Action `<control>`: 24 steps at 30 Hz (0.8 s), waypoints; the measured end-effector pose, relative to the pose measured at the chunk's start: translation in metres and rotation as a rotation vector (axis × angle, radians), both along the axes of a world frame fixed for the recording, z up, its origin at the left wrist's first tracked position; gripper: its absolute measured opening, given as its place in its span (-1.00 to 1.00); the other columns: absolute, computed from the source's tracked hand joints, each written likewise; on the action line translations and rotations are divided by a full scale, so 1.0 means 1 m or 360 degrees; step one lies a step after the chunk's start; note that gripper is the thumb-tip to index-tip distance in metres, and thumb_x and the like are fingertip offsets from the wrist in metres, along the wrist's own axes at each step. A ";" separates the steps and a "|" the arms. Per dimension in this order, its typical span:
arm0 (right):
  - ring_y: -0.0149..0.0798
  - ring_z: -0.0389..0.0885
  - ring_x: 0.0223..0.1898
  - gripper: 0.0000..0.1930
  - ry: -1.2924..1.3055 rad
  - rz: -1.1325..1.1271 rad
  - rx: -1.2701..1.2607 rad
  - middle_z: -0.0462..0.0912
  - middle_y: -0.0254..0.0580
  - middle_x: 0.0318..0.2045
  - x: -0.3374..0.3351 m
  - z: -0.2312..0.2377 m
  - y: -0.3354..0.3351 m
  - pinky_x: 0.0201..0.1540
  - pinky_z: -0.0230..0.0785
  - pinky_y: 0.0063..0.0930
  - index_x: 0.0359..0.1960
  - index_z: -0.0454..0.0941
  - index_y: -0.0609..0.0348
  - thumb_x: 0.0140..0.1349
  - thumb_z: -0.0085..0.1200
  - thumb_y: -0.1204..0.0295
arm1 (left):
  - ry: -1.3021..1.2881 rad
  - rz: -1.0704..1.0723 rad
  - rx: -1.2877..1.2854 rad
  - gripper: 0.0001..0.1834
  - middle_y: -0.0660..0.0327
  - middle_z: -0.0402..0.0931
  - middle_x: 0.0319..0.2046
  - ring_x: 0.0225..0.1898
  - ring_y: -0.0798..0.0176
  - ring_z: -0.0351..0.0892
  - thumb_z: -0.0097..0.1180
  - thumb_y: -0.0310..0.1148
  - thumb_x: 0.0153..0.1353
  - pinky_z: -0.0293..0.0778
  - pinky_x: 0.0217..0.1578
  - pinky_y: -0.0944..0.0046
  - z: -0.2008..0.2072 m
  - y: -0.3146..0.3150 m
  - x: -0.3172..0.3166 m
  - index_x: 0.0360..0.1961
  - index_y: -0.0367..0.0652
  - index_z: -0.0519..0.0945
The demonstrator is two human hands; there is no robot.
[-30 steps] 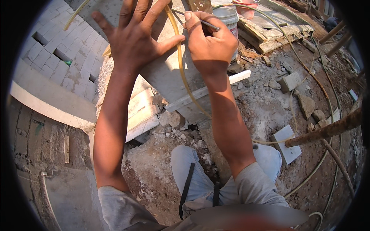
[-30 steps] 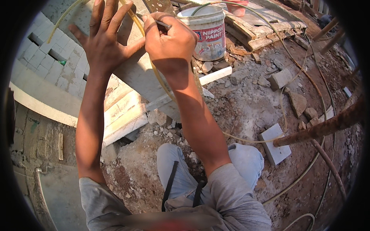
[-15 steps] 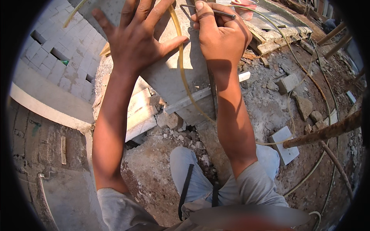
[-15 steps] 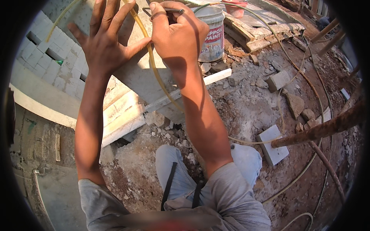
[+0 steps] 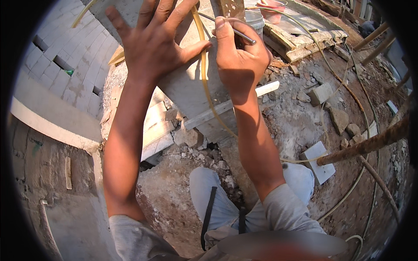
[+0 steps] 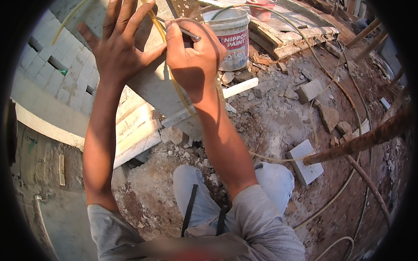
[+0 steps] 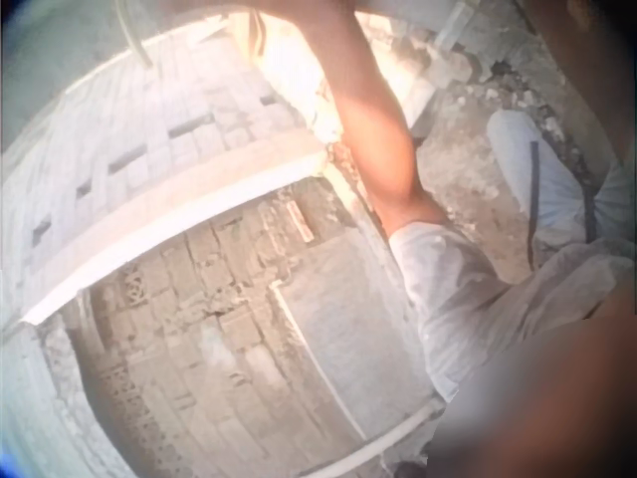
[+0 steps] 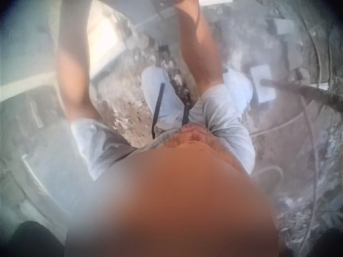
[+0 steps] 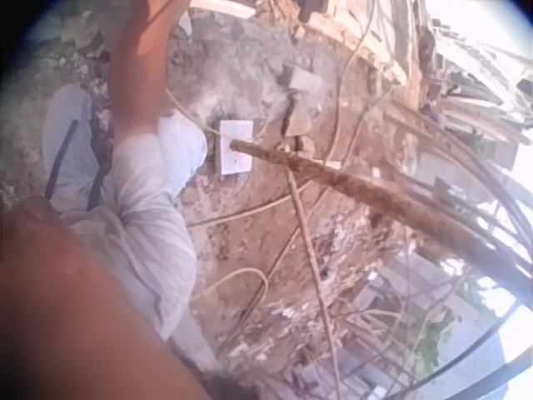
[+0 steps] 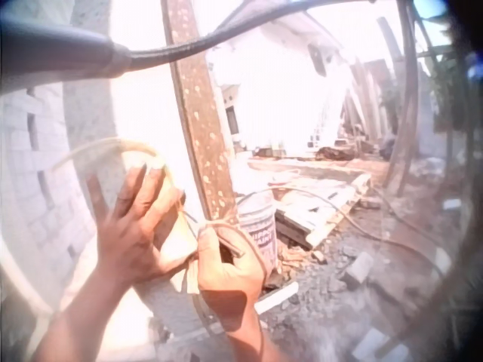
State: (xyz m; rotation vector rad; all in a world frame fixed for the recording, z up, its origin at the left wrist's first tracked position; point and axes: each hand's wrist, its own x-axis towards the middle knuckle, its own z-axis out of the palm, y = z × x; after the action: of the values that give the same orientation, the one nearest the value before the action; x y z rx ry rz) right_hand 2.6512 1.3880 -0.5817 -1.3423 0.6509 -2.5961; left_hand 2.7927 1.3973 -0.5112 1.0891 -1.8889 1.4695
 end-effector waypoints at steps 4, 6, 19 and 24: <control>-0.52 0.66 -0.37 -0.85 0.0048 -0.0017 -0.0012 0.76 -0.23 -0.44 0.004 -0.004 -0.003 -0.25 0.51 -0.61 -0.24 0.70 0.44 0.34 0.26 0.52 | -0.0041 0.0182 0.0108 -0.05 0.15 0.27 0.46 0.58 0.06 -0.04 0.30 0.47 -0.13 -0.60 0.46 -0.57 0.002 0.006 0.001 0.23 0.14 0.60; -0.53 0.65 -0.38 -0.84 0.0031 -0.0016 0.0014 0.75 -0.24 -0.46 0.005 -0.001 -0.003 -0.27 0.50 -0.63 -0.24 0.70 0.44 0.34 0.27 0.51 | -0.0039 0.0177 0.0104 -0.05 0.15 0.26 0.46 0.58 0.06 -0.04 0.31 0.46 -0.14 -0.61 0.47 -0.57 0.003 0.004 0.002 0.24 0.14 0.59; -0.62 0.58 -0.43 -0.86 0.0086 -0.0159 -0.0028 0.71 -0.32 -0.52 0.003 -0.003 -0.007 -0.37 0.45 -0.69 -0.30 0.69 0.44 0.32 0.27 0.53 | -0.0050 0.0183 0.0011 -0.03 0.16 0.21 0.50 0.60 0.07 -0.09 0.38 0.42 -0.18 -0.64 0.48 -0.53 0.000 0.001 0.003 0.26 0.16 0.57; -0.58 0.61 -0.42 -0.86 0.0007 -0.0168 0.0071 0.73 -0.27 -0.50 0.002 -0.009 -0.004 -0.32 0.47 -0.66 -0.29 0.69 0.43 0.33 0.26 0.53 | -0.0070 0.0160 0.0021 0.01 0.16 0.19 0.50 0.61 0.08 -0.11 0.39 0.45 -0.23 -0.64 0.47 -0.54 0.001 0.002 0.004 0.25 0.17 0.58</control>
State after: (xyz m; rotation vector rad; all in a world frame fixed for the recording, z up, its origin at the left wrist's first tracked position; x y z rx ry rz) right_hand 2.6532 1.3844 -0.5911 -1.3351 0.7961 -2.6434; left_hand 2.7965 1.3996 -0.5100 1.1826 -1.9012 1.5500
